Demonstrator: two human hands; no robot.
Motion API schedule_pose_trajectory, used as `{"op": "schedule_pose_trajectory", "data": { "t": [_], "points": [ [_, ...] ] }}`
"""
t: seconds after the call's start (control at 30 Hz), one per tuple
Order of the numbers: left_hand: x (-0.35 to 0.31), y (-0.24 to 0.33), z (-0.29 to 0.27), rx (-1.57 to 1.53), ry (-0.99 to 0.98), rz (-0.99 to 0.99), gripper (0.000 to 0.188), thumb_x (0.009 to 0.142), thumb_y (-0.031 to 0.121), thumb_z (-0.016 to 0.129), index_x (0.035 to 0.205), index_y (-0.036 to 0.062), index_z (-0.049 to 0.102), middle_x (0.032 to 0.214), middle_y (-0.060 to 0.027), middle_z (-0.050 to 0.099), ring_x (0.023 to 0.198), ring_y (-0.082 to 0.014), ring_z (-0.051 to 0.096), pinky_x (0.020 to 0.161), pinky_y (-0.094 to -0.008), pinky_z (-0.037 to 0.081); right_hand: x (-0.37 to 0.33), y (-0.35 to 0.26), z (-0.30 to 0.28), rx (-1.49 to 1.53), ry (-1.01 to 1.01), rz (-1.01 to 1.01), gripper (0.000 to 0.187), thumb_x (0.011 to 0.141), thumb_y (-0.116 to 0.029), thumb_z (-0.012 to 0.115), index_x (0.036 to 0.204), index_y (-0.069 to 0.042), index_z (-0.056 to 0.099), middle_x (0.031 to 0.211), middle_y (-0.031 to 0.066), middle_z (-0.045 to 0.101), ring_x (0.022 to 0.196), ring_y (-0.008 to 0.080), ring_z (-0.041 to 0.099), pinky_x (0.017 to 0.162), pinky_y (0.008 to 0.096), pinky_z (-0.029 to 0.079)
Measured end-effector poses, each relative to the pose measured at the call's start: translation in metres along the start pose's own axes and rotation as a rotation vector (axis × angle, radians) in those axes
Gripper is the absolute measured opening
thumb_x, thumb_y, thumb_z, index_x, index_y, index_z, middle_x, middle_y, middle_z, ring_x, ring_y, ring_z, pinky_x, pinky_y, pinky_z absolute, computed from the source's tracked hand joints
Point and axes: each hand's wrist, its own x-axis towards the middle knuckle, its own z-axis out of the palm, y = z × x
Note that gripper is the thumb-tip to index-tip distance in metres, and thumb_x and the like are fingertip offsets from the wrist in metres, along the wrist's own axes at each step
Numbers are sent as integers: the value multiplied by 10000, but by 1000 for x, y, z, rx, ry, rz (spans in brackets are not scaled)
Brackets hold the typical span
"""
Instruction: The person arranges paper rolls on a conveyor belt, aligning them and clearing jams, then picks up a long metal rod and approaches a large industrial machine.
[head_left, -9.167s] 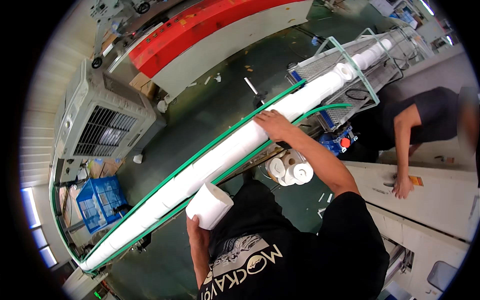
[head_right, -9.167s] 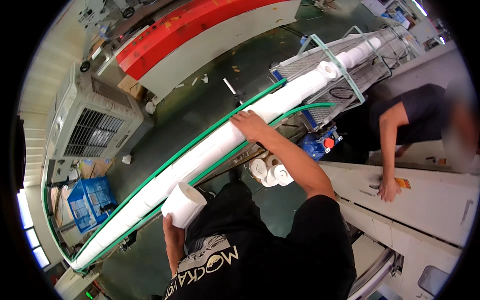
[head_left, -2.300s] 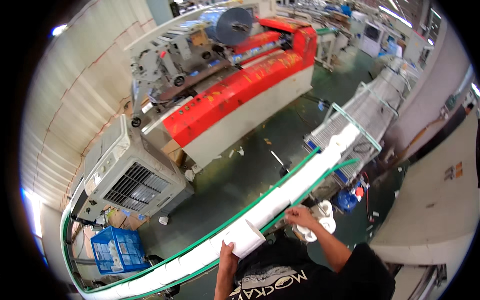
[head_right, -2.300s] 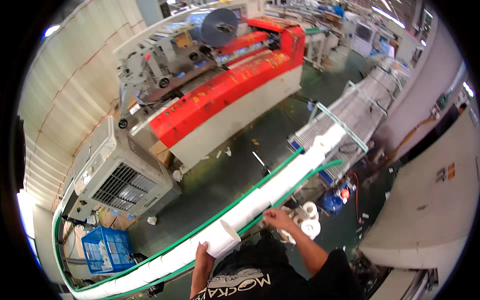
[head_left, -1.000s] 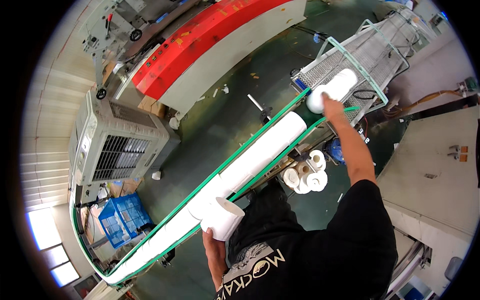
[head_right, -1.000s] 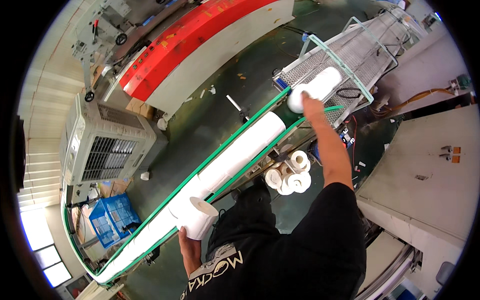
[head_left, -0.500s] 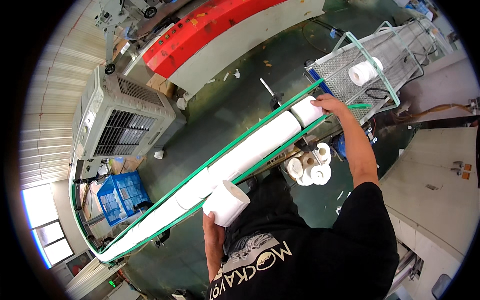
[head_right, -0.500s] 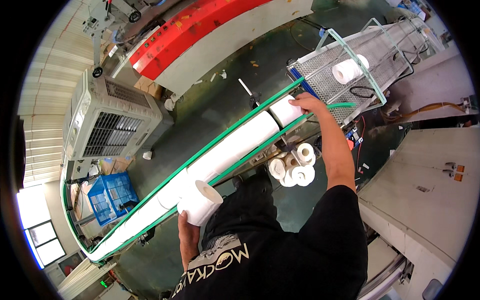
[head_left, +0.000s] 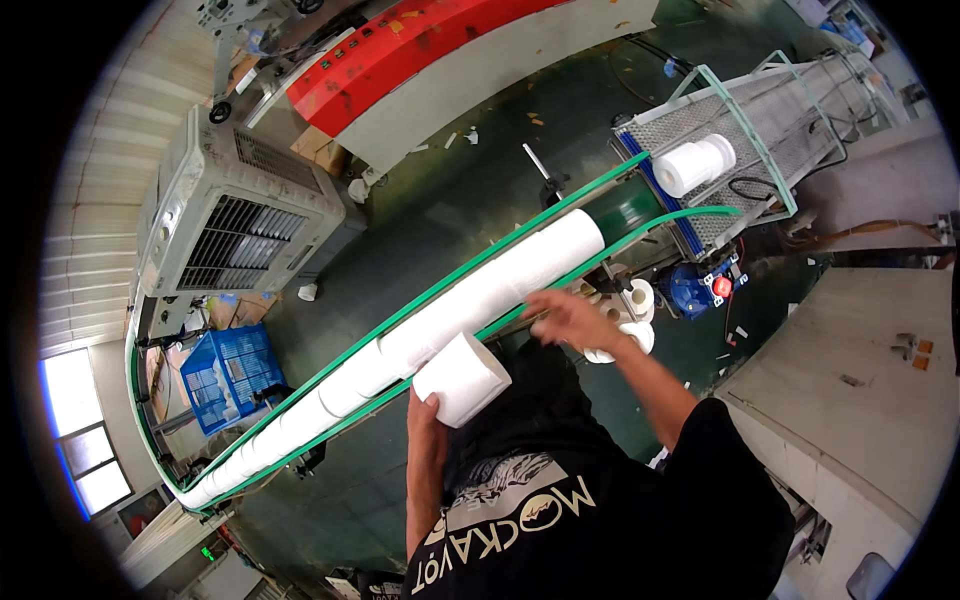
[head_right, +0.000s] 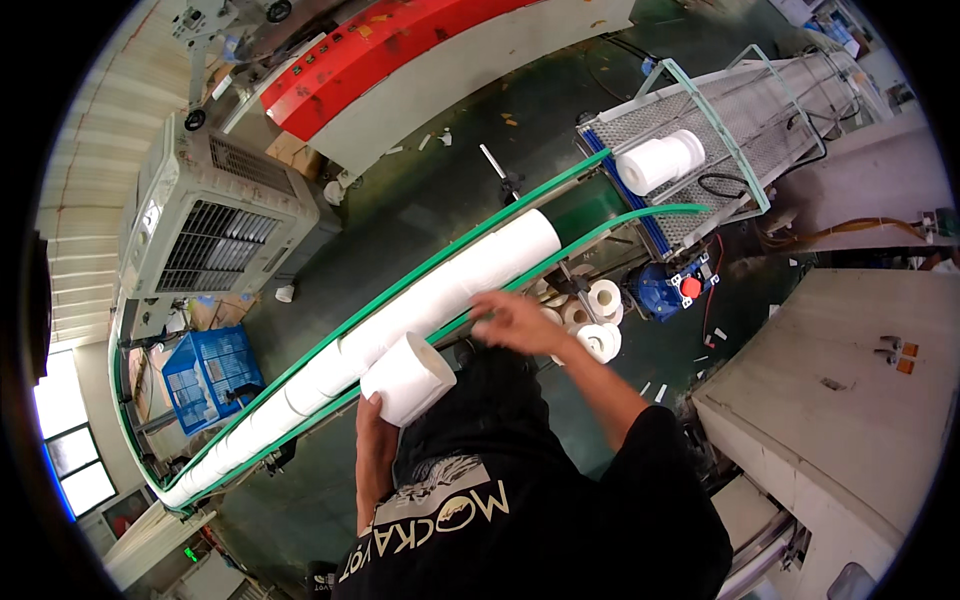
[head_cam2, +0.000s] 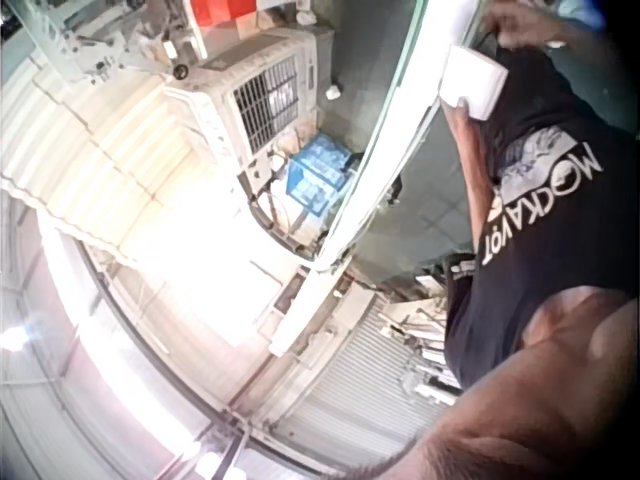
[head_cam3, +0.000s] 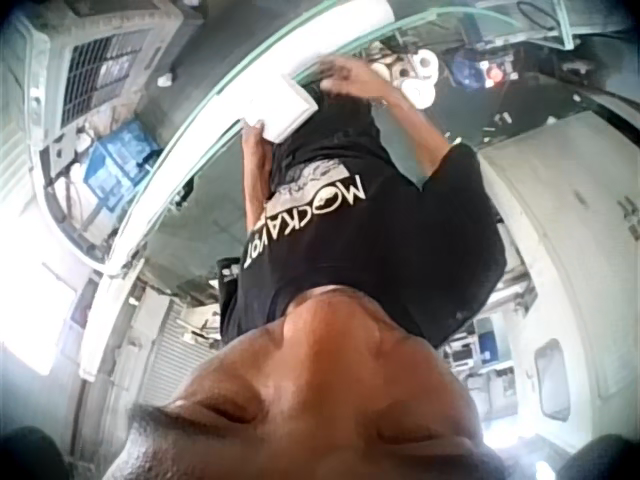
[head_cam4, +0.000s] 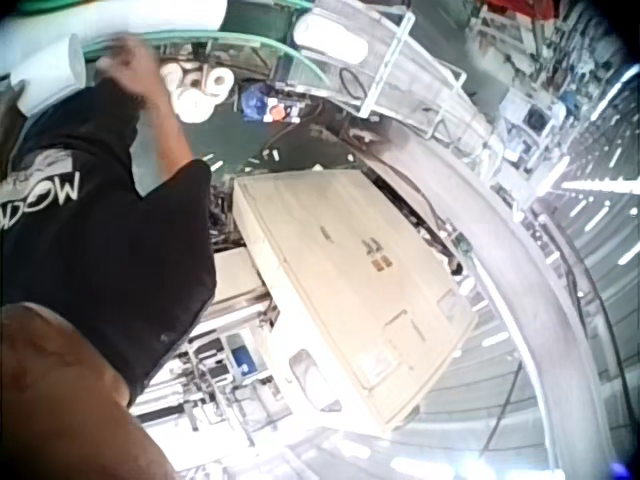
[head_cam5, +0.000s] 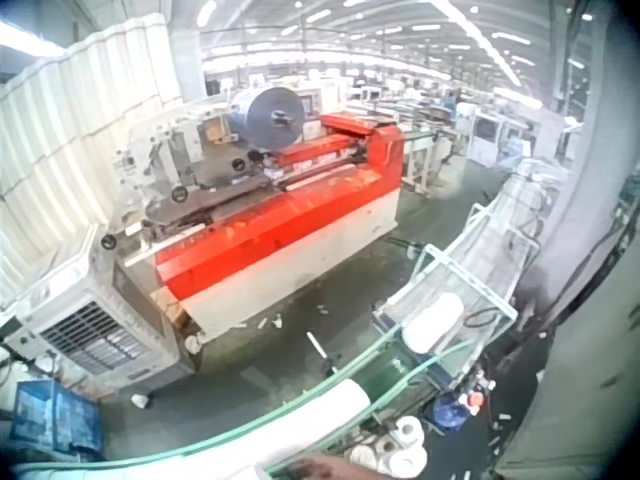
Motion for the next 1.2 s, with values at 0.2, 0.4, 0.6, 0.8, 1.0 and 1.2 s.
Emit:
{"op": "schedule_pose_trajectory", "data": {
  "t": [0.2, 0.4, 0.6, 0.8, 1.0, 1.2],
  "points": [
    [9, 4, 10, 132, -32, 51, 1009, 821, 454, 734, 1540, -34, 221, 1455, -221, 441, 1345, -324, 457, 1124, -428, 364, -19, -29, 66, -135, -98, 40, 739, 831, -182, 824, 1440, -9, 444, 1254, 111, 624, 736, 89, 590, 655, 256, 509],
    [14, -5, 13, 264, -39, 75, 999, 836, 418, 735, 1545, -37, 198, 1464, -224, 427, 1356, -321, 444, 1131, -433, 353, -21, -31, 60, -148, -172, 76, 826, 790, -155, 851, 1463, 13, 402, 1206, 123, 654, 846, 118, 619, 748, 286, 526],
    [18, -17, 12, 329, -200, 131, 1032, 882, 487, 718, 1580, 1, 133, 1551, -241, 316, 1413, -340, 382, 1116, -437, 381, -26, -37, 57, 57, -55, 115, 849, 771, -55, 829, 1479, 43, 370, 1201, 161, 656, 1091, 212, 637, 886, 333, 540],
    [11, -11, 1, 386, -200, -57, 771, 1009, 486, 544, 1567, 40, 255, 1501, -237, 425, 1349, -362, 483, 1025, -454, 487, -39, -94, -65, -131, 349, 51, 643, 765, -104, 794, 1350, -17, 542, 987, 4, 642, 615, 24, 482, 482, 177, 368],
    [8, -44, -60, 539, 1, -202, 615, 1005, 377, 590, 1466, -1, 435, 1359, -196, 578, 1226, -307, 589, 966, -424, 521, -46, -120, -215, -283, 838, -104, 546, 886, -136, 742, 1361, 23, 527, 994, 47, 693, 524, 16, 402, 420, 189, 265],
    [0, -131, -148, 454, 304, -335, 478, 974, 326, 655, 1311, -6, 586, 1104, -98, 685, 902, -158, 656, 704, -266, 526, 19, -80, -194, -186, 548, 90, 434, 876, -128, 737, 1265, 0, 593, 896, -16, 632, 531, 22, 398, 424, 196, 256]
  ]
}}
